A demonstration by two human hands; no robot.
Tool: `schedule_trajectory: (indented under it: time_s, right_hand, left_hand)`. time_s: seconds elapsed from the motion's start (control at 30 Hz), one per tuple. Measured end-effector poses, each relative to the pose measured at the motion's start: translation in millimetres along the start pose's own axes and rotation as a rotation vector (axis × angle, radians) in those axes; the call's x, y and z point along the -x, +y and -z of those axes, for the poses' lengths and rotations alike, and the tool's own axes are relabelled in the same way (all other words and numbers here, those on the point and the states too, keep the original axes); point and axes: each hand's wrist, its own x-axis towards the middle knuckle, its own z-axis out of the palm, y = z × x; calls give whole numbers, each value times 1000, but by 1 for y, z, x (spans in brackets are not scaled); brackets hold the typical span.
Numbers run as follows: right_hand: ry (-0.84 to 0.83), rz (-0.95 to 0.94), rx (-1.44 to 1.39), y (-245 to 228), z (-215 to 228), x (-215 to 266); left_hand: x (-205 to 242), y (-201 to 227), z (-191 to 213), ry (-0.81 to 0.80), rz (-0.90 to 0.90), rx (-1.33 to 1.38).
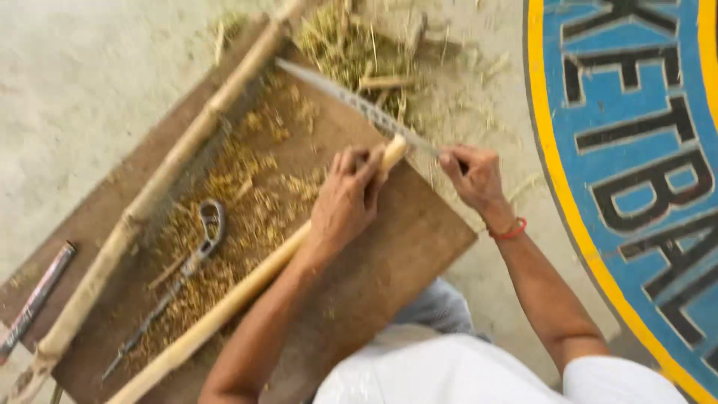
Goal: Shaving and smoothing bamboo poles using a machete.
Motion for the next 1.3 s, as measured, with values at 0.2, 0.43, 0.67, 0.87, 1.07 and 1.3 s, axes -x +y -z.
schedule_trajectory:
  time_s: [0.2,0.43,0.67,0.87,1.07,1.3]
  right_hand:
    - [-107,55,5,-15,4,-25]
    - [-109,133,80,-34,9,-32]
    - [-93,169,120,-40,10,-35]
    - [-20,171,182,-9,9,-21]
    - [84,-181,597,89,40,9]
    - [11,-92,200,-29,33,-4]
  left_hand:
    - [-4,-2,0,5,-1,29]
    - [-9,-4,-1,12,-3,37]
    - [-10,-3,3,8,-13,32]
    - [-7,-2,4,11,-16,30]
    - [-9,-14,-11,58,-51,-1]
    - [-1,-8,-17,119,-66,-8]
